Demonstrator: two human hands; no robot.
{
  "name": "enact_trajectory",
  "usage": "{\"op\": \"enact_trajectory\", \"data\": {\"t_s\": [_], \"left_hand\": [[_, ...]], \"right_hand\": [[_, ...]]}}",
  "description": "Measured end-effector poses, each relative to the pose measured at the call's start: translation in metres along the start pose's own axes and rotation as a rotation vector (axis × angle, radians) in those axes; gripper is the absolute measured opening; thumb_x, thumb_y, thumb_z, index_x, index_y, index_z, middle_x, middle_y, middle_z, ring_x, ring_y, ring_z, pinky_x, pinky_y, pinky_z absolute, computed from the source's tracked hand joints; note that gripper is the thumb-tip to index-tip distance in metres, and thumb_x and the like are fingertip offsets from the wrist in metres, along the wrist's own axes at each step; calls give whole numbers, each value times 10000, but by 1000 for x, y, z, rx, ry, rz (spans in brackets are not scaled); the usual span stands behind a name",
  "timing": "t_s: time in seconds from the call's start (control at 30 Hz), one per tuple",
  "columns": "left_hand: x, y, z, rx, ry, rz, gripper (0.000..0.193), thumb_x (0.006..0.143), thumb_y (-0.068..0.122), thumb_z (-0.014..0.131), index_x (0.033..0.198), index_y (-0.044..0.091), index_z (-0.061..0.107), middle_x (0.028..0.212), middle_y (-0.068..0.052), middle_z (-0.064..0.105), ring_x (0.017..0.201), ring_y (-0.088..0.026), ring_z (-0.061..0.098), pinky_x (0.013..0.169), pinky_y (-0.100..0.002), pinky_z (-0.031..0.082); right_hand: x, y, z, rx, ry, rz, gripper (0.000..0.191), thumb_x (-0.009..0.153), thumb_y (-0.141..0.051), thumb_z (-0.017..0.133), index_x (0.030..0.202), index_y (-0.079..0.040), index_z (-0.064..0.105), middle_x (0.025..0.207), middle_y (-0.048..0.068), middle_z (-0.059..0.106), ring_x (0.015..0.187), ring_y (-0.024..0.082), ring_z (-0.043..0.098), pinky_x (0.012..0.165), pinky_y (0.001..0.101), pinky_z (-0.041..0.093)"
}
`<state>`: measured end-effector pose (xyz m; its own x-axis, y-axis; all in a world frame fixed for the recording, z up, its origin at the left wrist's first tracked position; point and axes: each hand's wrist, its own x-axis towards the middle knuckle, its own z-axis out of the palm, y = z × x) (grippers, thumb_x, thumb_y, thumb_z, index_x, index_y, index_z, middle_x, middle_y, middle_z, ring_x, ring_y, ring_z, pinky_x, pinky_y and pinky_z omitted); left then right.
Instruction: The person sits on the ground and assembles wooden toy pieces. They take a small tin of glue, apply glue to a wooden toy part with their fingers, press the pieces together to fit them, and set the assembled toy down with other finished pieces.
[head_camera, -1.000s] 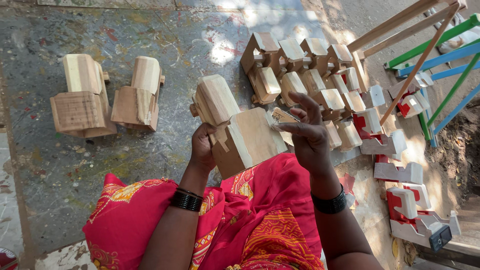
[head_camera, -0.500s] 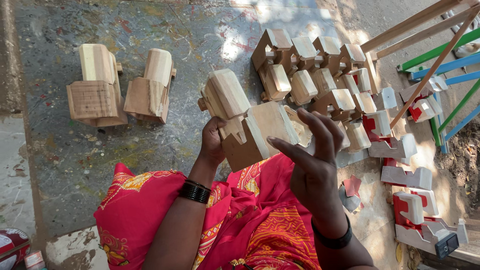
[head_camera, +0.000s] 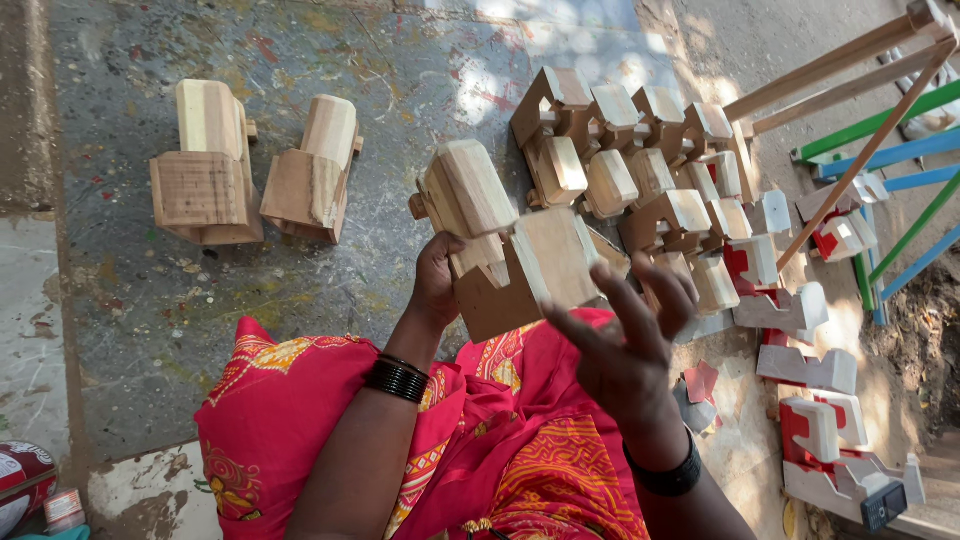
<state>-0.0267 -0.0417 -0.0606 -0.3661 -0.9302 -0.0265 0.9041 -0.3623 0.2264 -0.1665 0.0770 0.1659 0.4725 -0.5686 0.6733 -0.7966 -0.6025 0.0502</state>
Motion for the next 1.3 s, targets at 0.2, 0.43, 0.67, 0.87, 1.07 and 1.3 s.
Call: {"op": "enact_trajectory", "data": {"t_s": [0.2,0.43,0.67,0.87,1.07,1.3], "left_hand": [[-3,0,3,23,-11,-80,611,883,201,411,1380,-145,486,1206,-258,668,1070,-357,686,964,-509,560],[-5,-1,7,89,27,-84,594,893,204,389,1376,-132,473,1215,-253,662,1078,-357,684,963,-501,572],[-4,-1,4,71,19,-86,566,902,195,381,1354,-127,494,1215,-260,655,1079,-348,680,935,-511,579],[-1,-8,-7,87,42,15,479,926,157,417,1318,-108,494,1267,-254,644,1148,-364,666,1034,-499,544],[-13,-14,-2,137,61,74,509,925,188,436,1344,-83,536,1287,-181,648,1235,-286,640,1117,-420,507],[-30,-34,25,619,174,292,404,989,157,511,1348,-26,545,1208,-84,645,1102,-203,637,961,-364,524]], "right_hand": [[25,8,-9,117,-113,201,525,845,99,531,1131,-256,792,1556,58,488,1476,321,388,1224,469,379],[48,8,-7,-201,-306,33,585,823,81,578,1186,-307,824,1583,20,494,1472,313,348,1146,483,254],[40,7,-10,-6,-60,-23,311,923,0,637,953,-262,801,1501,-26,573,1444,287,423,1177,469,329],[10,14,-10,273,-47,185,380,978,13,570,1213,-266,675,1551,63,495,1499,303,424,1208,481,351],[-59,38,-18,919,-44,802,1005,1020,-261,714,1704,-248,-22,1704,194,333,1553,343,397,1235,486,390],[-90,89,-20,1095,-265,972,1245,861,-371,801,1671,-240,-135,1605,221,464,1478,346,459,1136,477,426]]}}
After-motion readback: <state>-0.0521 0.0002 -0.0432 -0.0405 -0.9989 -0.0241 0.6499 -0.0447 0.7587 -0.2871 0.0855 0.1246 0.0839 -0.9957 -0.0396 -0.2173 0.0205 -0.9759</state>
